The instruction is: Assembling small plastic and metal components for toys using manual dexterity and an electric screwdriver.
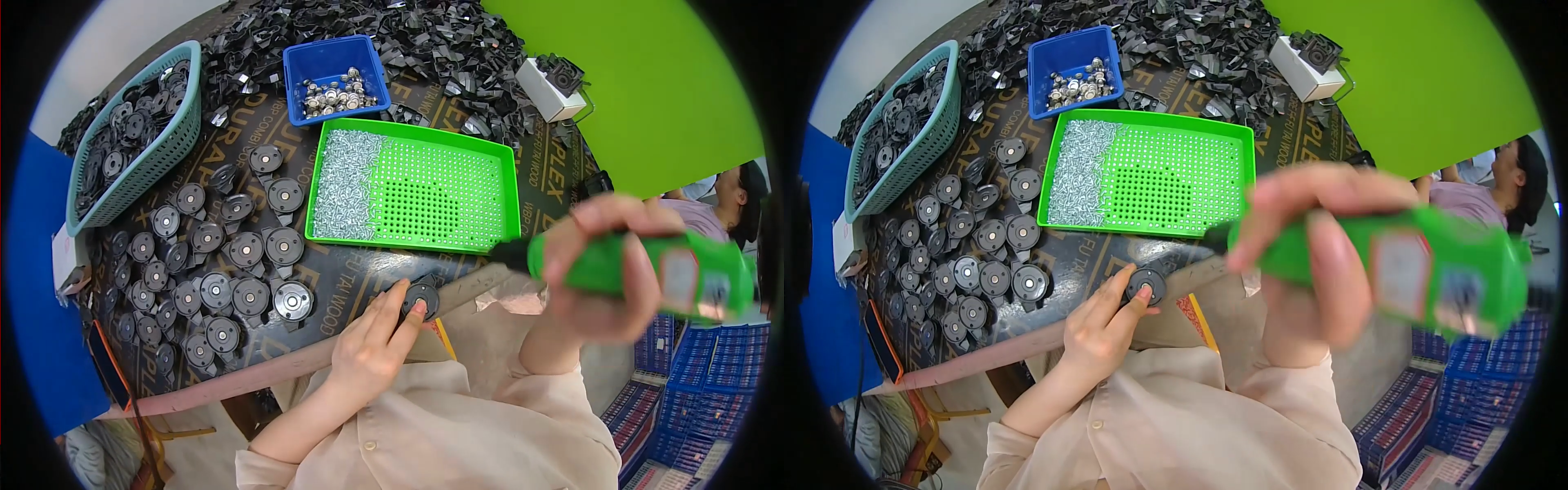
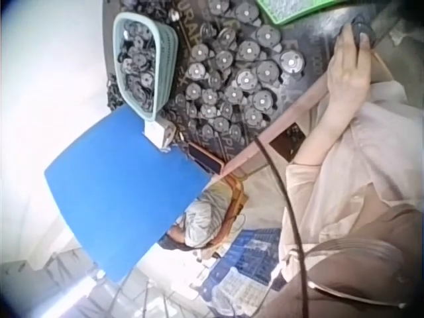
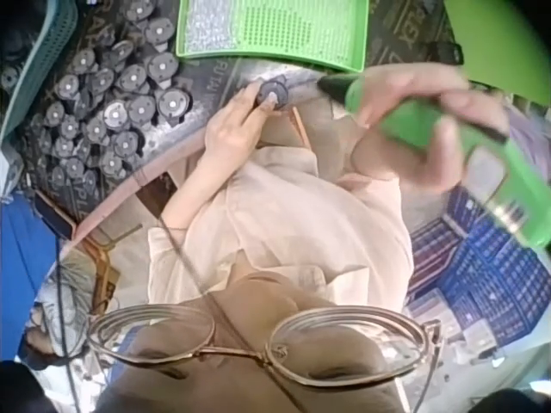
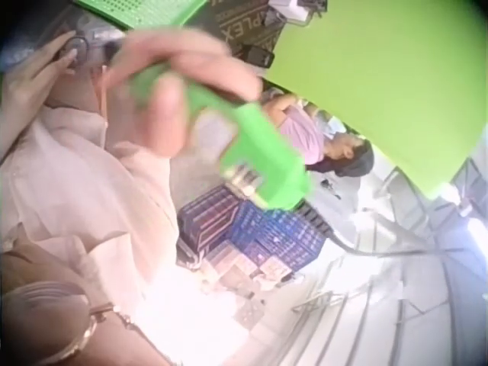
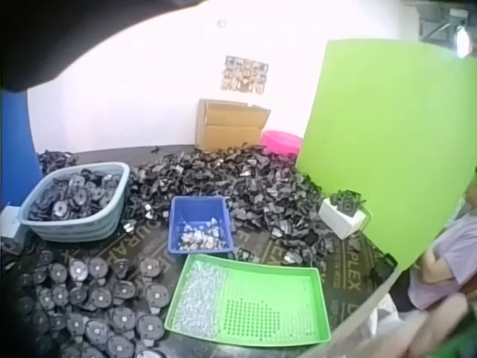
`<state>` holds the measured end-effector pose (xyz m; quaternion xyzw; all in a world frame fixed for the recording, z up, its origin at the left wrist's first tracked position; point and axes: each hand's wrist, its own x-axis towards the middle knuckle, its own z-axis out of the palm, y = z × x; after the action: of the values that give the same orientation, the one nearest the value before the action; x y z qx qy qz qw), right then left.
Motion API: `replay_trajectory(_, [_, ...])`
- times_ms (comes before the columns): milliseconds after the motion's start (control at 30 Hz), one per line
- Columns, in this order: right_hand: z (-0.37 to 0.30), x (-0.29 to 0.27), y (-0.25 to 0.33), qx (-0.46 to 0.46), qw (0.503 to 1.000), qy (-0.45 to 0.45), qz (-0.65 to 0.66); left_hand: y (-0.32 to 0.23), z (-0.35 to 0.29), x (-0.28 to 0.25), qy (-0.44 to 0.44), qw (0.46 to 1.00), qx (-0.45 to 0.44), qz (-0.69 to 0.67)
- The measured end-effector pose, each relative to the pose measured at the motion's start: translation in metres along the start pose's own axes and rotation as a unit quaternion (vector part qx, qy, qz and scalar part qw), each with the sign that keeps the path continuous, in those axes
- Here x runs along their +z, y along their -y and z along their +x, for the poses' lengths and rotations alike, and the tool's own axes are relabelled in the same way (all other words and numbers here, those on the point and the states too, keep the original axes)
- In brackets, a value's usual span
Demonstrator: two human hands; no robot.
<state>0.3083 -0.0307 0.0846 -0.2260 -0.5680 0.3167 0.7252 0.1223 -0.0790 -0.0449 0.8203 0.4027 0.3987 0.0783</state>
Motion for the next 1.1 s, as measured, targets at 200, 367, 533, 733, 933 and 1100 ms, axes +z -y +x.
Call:
replay_trajectory(200, [0.015,-0.008,-0.039,0.053,0.997,-0.015,-0.060,0.001,-0.001,0.001,-0.015,1.000,-0.008,0.002])
replay_trajectory(367, [0.013,-0.009,-0.045,0.053,0.996,-0.008,-0.070,0.001,0.001,0.001,-0.016,1.000,-0.011,-0.005])
replay_trajectory(533, [0.012,-0.007,-0.043,0.058,0.995,-0.005,-0.086,0.001,0.002,0.000,-0.015,1.000,-0.009,-0.003])
replay_trajectory(733, [0.013,-0.005,-0.043,0.067,0.994,-0.008,-0.091,0.000,0.004,-0.002,-0.020,1.000,-0.014,-0.002])
replay_trajectory(933, [0.012,-0.009,-0.045,0.069,0.992,0.007,-0.110,-0.001,0.004,0.000,-0.028,0.999,-0.016,-0.010])
replay_trajectory(1100, [0.012,-0.003,-0.044,0.057,0.991,0.012,-0.119,-0.001,0.004,-0.001,-0.026,0.999,-0.019,-0.008])
